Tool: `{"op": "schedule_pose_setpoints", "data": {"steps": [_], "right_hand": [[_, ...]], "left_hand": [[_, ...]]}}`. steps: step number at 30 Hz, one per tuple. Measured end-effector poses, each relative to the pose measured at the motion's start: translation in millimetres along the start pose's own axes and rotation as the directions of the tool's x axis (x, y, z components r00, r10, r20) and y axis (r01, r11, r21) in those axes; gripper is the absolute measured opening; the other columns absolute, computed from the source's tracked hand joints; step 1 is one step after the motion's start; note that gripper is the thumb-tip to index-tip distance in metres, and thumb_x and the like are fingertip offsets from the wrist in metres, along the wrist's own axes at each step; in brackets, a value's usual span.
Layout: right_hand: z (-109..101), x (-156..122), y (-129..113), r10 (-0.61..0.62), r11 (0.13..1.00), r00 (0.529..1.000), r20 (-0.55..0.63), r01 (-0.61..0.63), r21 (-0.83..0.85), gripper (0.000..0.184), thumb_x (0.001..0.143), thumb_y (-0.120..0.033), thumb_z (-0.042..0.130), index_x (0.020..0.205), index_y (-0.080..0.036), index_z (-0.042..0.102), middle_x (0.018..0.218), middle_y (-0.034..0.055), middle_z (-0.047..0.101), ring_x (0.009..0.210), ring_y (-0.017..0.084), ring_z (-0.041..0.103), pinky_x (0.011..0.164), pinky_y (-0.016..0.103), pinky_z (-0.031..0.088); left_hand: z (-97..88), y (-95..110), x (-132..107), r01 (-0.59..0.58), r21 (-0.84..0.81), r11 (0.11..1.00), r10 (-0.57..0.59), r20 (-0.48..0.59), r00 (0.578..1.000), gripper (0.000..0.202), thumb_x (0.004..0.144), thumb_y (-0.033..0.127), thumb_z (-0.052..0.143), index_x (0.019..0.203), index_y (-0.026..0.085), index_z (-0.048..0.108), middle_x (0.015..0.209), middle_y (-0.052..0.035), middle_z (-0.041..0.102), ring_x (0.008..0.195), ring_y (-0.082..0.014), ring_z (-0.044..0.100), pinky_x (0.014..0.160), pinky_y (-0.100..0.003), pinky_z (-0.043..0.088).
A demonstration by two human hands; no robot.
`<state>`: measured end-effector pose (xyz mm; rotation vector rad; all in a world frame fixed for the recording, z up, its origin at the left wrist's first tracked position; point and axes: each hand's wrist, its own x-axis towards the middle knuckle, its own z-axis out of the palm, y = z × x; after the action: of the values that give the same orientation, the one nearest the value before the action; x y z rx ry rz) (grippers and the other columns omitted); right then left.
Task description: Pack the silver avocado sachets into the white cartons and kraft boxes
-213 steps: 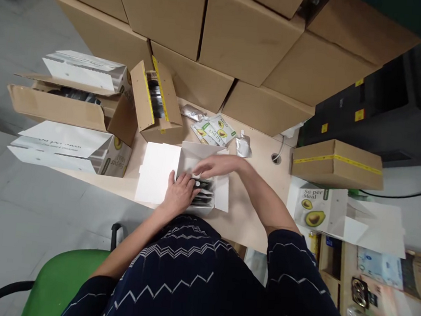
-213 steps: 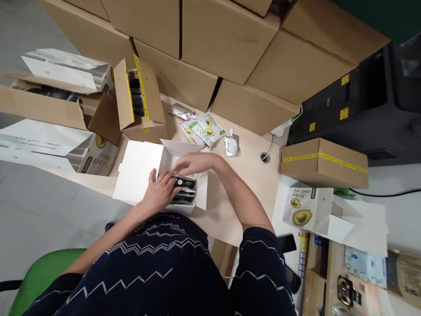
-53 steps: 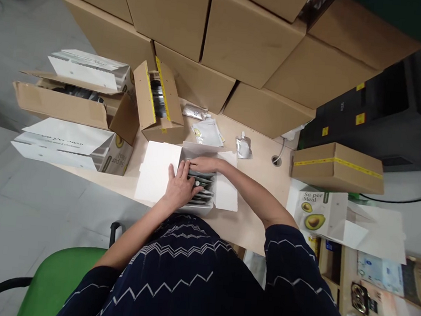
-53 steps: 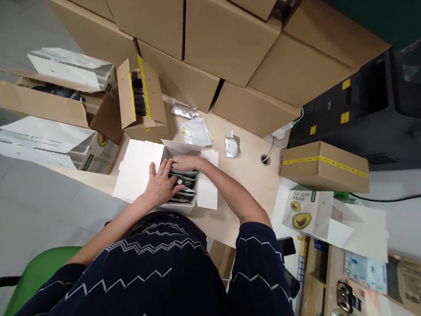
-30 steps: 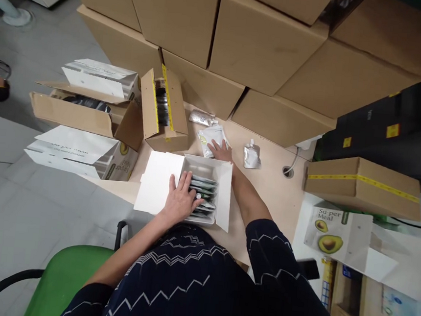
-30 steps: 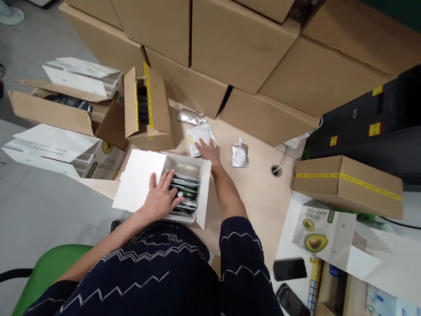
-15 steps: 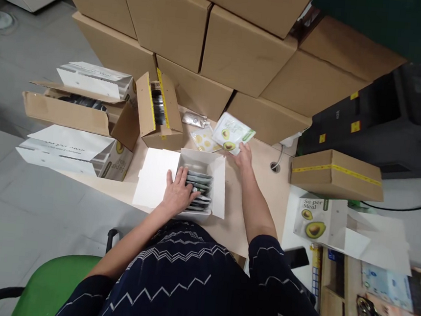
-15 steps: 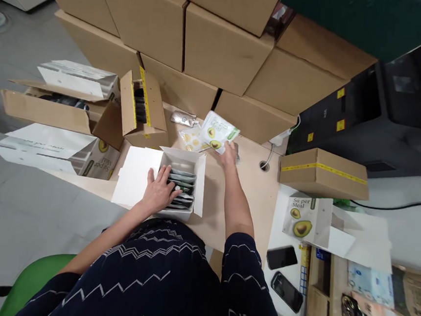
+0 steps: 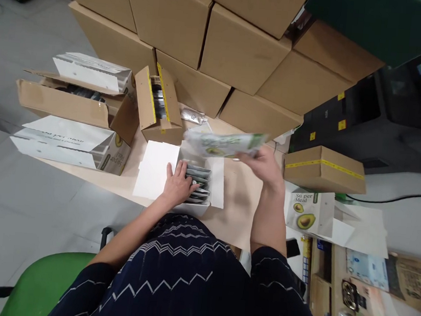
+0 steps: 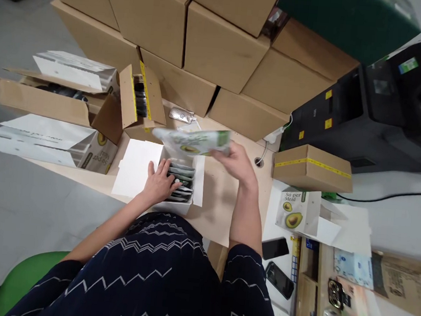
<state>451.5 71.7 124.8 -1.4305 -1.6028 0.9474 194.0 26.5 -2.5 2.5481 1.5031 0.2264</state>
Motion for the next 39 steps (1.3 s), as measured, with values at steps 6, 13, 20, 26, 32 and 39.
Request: {"op": "schedule_pose_setpoints", "data": {"steps": [6, 13, 20, 26, 32, 39], "right_hand": [[64, 19, -45, 0.214, 0.599, 0.913, 0.348, 0.159, -0.785, 0.031, 0.095, -0.019, 0.048, 0.121, -0.022, 0.064, 0.107, 0.0111, 0.074, 0.1, 0.029, 0.068, 0.082, 0.037, 0.048], [112, 67, -8, 0.385, 0.514, 0.736, 0.557, 0.33, -0.792, 0.032, 0.088, -0.015, 0.059, 0.118, -0.016, 0.069, 0.124, 0.0137, 0.07, 0.111, 0.028, 0.065, 0.083, 0.03, 0.048], [133, 89, 30, 0.517, 0.551, 0.507, 0.69, 0.42, -0.721, 0.044, 0.084, -0.003, 0.052, 0.125, -0.01, 0.068, 0.128, 0.015, 0.068, 0.11, 0.025, 0.067, 0.083, 0.026, 0.049], [135, 85, 41, 0.542, 0.568, 0.446, 0.713, 0.43, -0.701, 0.042, 0.089, -0.007, 0.048, 0.127, -0.008, 0.065, 0.128, 0.0162, 0.068, 0.105, 0.025, 0.068, 0.081, 0.026, 0.05], [135, 81, 46, 0.543, 0.554, 0.475, 0.693, 0.418, -0.72, 0.043, 0.091, -0.012, 0.05, 0.132, -0.006, 0.06, 0.13, 0.0192, 0.066, 0.108, 0.029, 0.067, 0.083, 0.031, 0.053], [133, 75, 41, 0.49, 0.627, 0.454, 0.744, 0.409, -0.663, 0.044, 0.09, -0.011, 0.05, 0.133, -0.007, 0.061, 0.124, 0.0199, 0.069, 0.102, 0.029, 0.069, 0.078, 0.032, 0.053]], "left_hand": [[0.9, 0, -1, 0.005, -0.015, 1.0, -0.005, -0.014, 1.0, 0.041, 0.096, 0.046, 0.052, 0.093, 0.015, 0.078, 0.152, -0.023, 0.045, 0.143, -0.0431, 0.038, 0.113, -0.073, 0.021], [-1.7, 1, 0, 0.015, -0.03, 0.999, -0.014, 0.012, 1.0, 0.045, 0.096, 0.049, 0.05, 0.097, 0.013, 0.078, 0.152, -0.0247, 0.044, 0.142, -0.0437, 0.038, 0.113, -0.073, 0.021], [-1.8, 2, -1, 0.016, -0.009, 1.0, -0.016, 0.024, 1.0, 0.05, 0.096, 0.052, 0.049, 0.098, 0.011, 0.077, 0.153, -0.0271, 0.042, 0.142, -0.0445, 0.037, 0.114, -0.072, 0.022], [-6.1, 2, 5, 0.031, -0.06, 0.998, -0.03, 0.026, 0.999, 0.047, 0.091, 0.054, 0.057, 0.097, 0.012, 0.077, 0.156, -0.0235, 0.039, 0.145, -0.043, 0.034, 0.117, -0.068, 0.021], [-7.1, -3, 16, -0.02, -0.076, 0.997, 0.023, 0.033, 0.999, 0.047, 0.09, 0.057, 0.058, 0.09, 0.015, 0.077, 0.158, -0.0202, 0.037, 0.149, -0.0423, 0.027, 0.117, -0.071, 0.017], [-5.0, -7, 21, -0.077, -0.067, 0.995, 0.078, 0.016, 0.997, 0.046, 0.091, 0.057, 0.057, 0.085, 0.016, 0.077, 0.159, -0.0201, 0.036, 0.149, -0.0434, 0.027, 0.115, -0.075, 0.013]]}}
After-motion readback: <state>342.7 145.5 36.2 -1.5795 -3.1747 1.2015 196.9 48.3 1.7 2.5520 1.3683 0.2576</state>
